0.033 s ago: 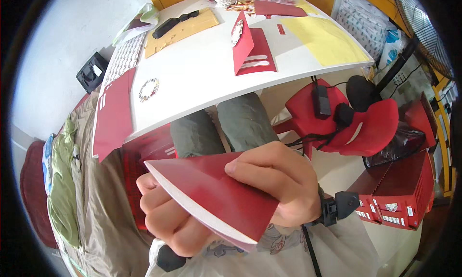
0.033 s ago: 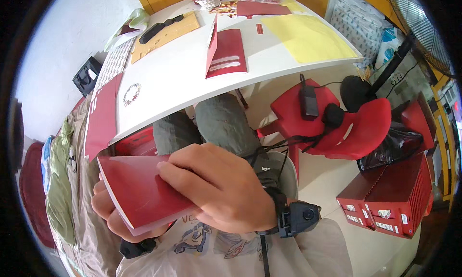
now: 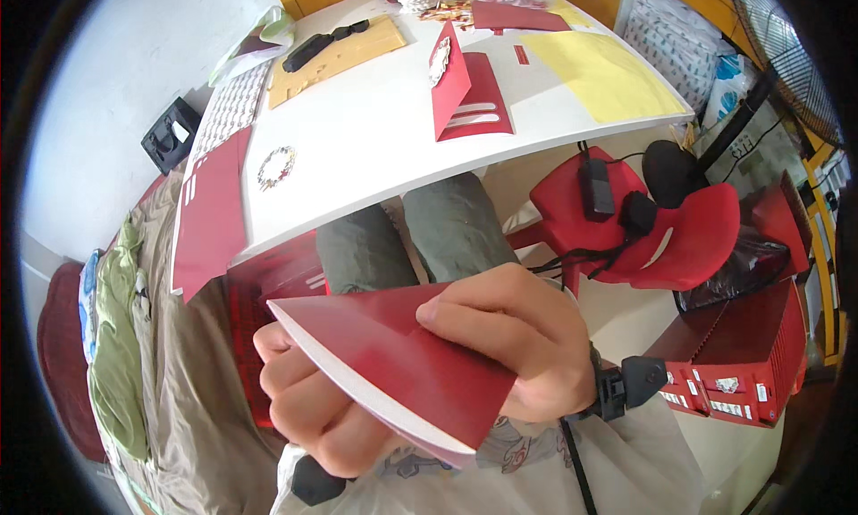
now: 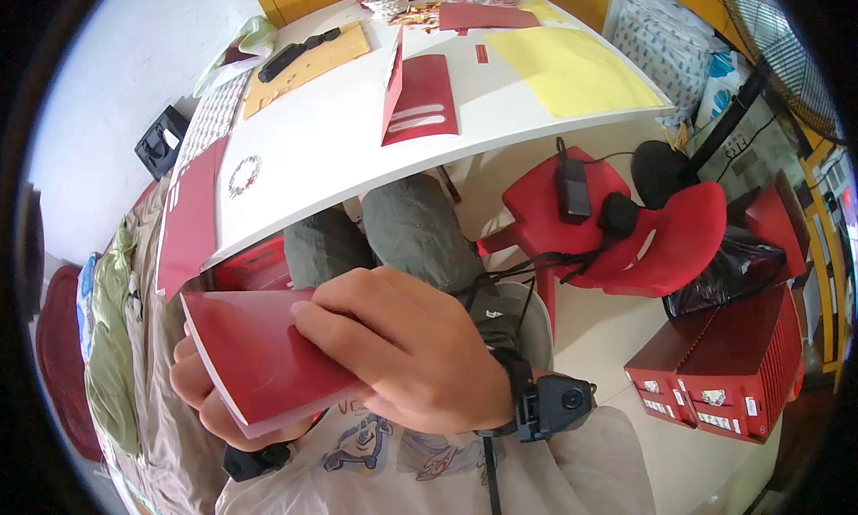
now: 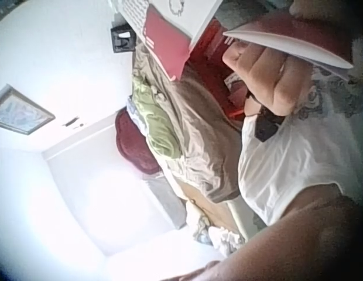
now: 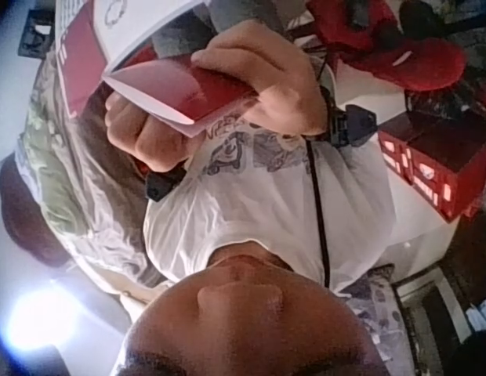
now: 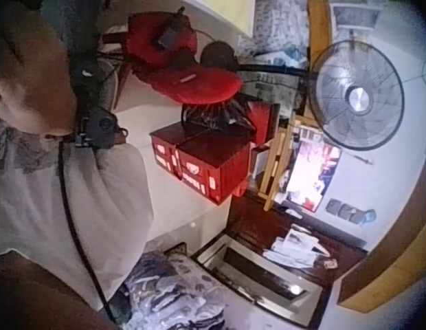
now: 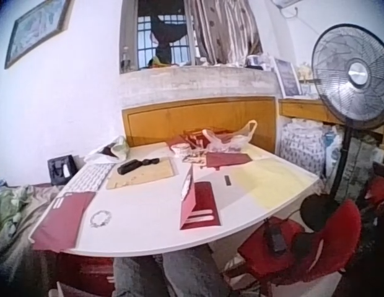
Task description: The person is assembling greeting cards by attaching decorative white paper cutouts to red cardstock bases.
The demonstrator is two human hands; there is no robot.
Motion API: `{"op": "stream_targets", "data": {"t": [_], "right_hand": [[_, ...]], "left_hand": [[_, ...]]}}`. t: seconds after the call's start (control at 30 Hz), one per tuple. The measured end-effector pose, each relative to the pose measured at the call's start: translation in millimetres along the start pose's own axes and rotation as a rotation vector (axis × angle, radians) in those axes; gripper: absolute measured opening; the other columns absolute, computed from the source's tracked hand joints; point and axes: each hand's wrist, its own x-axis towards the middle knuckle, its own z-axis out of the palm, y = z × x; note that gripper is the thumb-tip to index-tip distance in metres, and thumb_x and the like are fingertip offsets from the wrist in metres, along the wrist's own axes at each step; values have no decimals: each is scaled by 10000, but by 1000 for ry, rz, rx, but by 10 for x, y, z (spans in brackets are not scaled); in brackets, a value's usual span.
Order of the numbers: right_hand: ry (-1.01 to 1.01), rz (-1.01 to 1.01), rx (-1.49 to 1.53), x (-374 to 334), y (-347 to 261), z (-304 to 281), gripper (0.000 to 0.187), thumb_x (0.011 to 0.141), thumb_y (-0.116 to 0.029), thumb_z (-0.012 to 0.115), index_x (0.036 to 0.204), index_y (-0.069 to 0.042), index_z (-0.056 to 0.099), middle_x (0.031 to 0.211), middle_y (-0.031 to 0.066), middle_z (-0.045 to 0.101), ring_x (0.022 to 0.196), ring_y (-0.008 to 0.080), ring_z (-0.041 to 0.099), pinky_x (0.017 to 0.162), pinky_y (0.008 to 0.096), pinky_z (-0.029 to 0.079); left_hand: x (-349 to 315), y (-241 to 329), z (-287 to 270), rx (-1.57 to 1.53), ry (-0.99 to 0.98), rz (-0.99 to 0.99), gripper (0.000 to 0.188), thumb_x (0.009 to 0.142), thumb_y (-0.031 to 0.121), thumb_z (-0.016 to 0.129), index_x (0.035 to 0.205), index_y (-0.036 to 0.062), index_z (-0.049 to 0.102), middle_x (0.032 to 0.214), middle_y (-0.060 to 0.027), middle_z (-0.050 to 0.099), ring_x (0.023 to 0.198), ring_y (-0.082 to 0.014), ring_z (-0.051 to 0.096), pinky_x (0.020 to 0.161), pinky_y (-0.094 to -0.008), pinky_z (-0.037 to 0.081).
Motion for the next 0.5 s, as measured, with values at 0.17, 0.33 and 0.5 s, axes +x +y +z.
{"op": "stream_targets", "data": {"t": [0.17,0.33,0.5], "right_hand": [[-20,8,15,13,3,-8,558,476,-49,672,1011,-14,517,911,109,519,755,268,542,630,334,447],[-11,-1,7,27,33,-1,556,477,-42,671,1010,-15,516,902,107,515,748,267,540,627,335,444],[-5,2,10,34,22,18,536,488,-46,670,1002,-17,519,897,104,517,744,264,541,626,329,443]], "left_hand": [[35,14,6,17,-15,-26,277,526,265,680,672,144,478,665,9,475,537,-107,452,528,-269,281],[37,-44,-91,-51,-99,-3,300,525,268,685,705,138,484,708,-5,503,566,-121,477,549,-275,313],[48,-35,-156,-26,-216,-6,325,528,236,690,769,136,497,764,-19,516,608,-142,505,576,-290,349]]}}
